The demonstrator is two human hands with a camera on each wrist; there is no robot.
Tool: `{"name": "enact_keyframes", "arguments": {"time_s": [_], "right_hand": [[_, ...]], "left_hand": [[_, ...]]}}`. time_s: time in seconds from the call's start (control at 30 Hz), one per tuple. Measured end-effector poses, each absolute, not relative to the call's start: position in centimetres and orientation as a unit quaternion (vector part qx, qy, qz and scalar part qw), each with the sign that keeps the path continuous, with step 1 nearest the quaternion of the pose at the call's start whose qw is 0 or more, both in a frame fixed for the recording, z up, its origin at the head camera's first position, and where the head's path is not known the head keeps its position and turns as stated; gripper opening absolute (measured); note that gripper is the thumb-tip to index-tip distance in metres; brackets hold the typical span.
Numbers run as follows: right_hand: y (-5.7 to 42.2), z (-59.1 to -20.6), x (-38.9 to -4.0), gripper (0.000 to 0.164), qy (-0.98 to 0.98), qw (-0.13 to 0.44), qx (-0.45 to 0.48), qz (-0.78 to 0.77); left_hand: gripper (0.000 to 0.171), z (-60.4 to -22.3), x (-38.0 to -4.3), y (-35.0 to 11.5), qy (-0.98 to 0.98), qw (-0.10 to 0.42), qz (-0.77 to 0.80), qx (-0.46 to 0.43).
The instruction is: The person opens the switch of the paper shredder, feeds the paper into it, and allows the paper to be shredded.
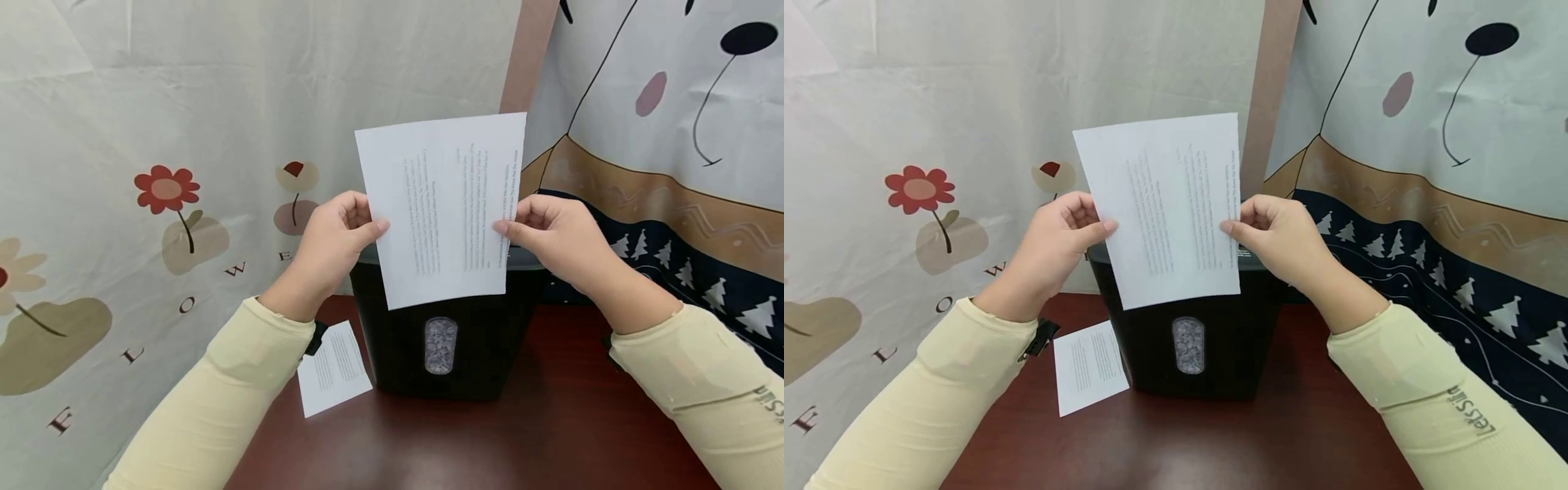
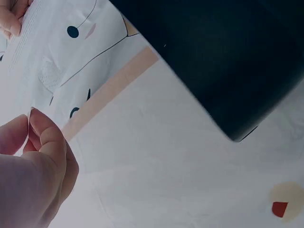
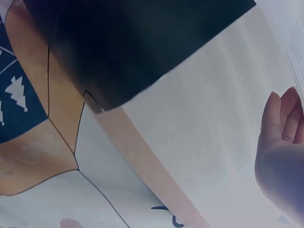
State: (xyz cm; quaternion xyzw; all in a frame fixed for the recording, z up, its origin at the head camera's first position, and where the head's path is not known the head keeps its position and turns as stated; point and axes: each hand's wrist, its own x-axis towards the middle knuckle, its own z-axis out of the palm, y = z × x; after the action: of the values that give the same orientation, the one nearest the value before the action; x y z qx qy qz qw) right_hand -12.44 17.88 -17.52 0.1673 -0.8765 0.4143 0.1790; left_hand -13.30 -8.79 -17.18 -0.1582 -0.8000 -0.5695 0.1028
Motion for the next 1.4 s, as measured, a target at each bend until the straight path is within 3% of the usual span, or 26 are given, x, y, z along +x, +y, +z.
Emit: {"name": "enact_keyframes", "arguments": {"time_s": [0.83, 1.4], "right_hand": [[18.3, -15.0, -15.0, 0.025, -0.859, 0.210, 0.159, 0.440], [18.1, -16.1, -17.3, 0.028, -0.880, 0.217, 0.131, 0.402]], "left_hand": [[0.012, -12.6, -16.5, -6.9, -0.827, 0.150, -0.514, -0.171], [0.010, -13.6, -19.4, -6.6, -0.847, 0.157, -0.481, -0.165]]}}
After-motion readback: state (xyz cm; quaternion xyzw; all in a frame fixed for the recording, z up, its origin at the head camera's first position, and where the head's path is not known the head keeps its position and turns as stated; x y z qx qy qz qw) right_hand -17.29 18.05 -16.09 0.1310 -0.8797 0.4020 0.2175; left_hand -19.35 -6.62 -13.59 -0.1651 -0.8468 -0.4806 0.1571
